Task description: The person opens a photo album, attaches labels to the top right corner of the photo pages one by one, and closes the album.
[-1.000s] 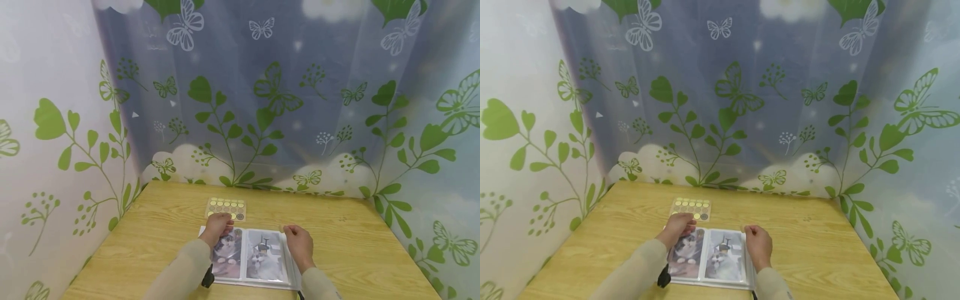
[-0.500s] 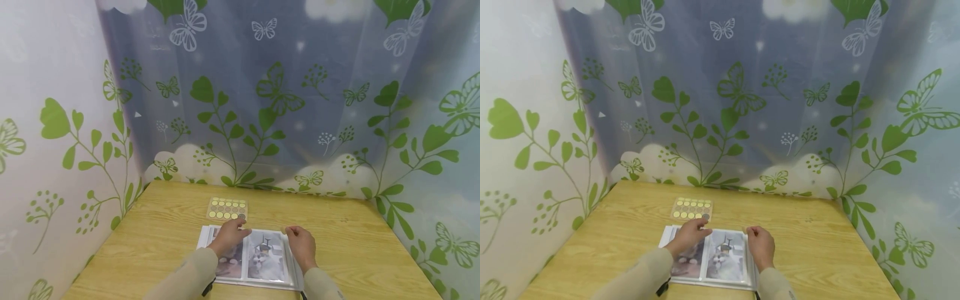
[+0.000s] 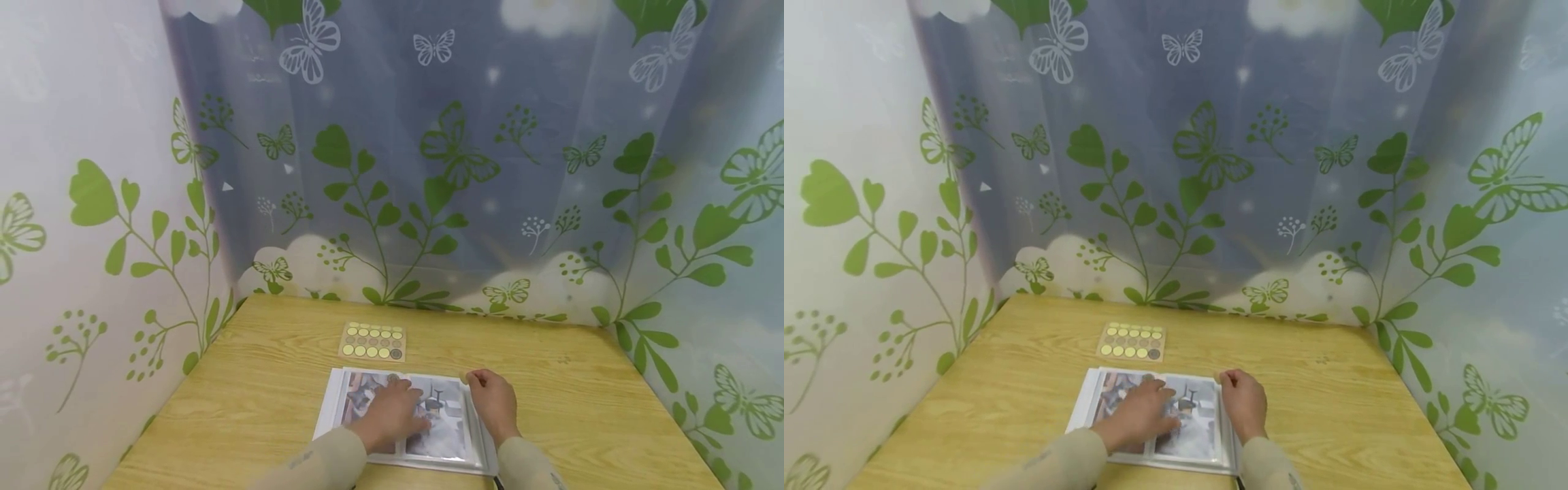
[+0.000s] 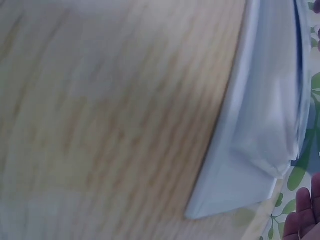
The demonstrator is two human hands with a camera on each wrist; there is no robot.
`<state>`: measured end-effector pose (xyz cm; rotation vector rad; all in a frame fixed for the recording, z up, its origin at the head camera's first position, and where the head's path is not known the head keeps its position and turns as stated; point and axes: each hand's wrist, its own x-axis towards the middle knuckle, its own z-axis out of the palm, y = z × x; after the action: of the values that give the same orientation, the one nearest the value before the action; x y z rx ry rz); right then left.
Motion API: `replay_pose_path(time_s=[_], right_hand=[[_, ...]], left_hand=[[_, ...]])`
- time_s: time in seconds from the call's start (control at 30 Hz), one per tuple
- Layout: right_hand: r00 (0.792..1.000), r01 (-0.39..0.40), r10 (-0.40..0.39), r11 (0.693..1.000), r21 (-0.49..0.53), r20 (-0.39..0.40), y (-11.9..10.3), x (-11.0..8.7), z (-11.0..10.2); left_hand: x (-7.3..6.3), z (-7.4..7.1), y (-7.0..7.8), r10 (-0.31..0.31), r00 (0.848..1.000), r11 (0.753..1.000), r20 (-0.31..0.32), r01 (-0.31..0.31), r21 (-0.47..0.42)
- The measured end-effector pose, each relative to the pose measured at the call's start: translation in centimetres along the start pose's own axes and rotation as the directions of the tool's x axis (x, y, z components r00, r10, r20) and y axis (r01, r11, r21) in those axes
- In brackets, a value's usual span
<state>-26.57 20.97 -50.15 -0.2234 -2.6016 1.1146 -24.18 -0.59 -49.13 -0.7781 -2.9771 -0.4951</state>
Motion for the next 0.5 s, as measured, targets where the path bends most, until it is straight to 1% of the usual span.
replay_pose_path(time_s=[0.07,0.13,0.3,0.5], right_hand=[[1.000,0.012,-0.011,1.000,-0.020,0.006,0.2,0.1,0.1],[1.000,0.023,-0.023,0.999,-0.036,0.015,0.5,0.2,0.1],[0.998,0.055,-0.053,0.996,-0.067,0.030,1.0,0.3,0.2],[0.996,0.090,-0.088,0.992,-0.085,0.025,1.1,0.4,0.4]], left_hand=[[-0.3,0.2,0.6,0.001,1.000,0.999,0.023,-0.002,0.051],[-0.6,0.6,0.9,-0.003,0.999,0.997,0.051,-0.001,0.079],[-1.1,1.3,1.3,-0.017,0.995,0.997,0.098,0.009,0.076],[-1.6,1.0,1.2,-0.018,0.995,0.998,0.101,0.012,0.058]])
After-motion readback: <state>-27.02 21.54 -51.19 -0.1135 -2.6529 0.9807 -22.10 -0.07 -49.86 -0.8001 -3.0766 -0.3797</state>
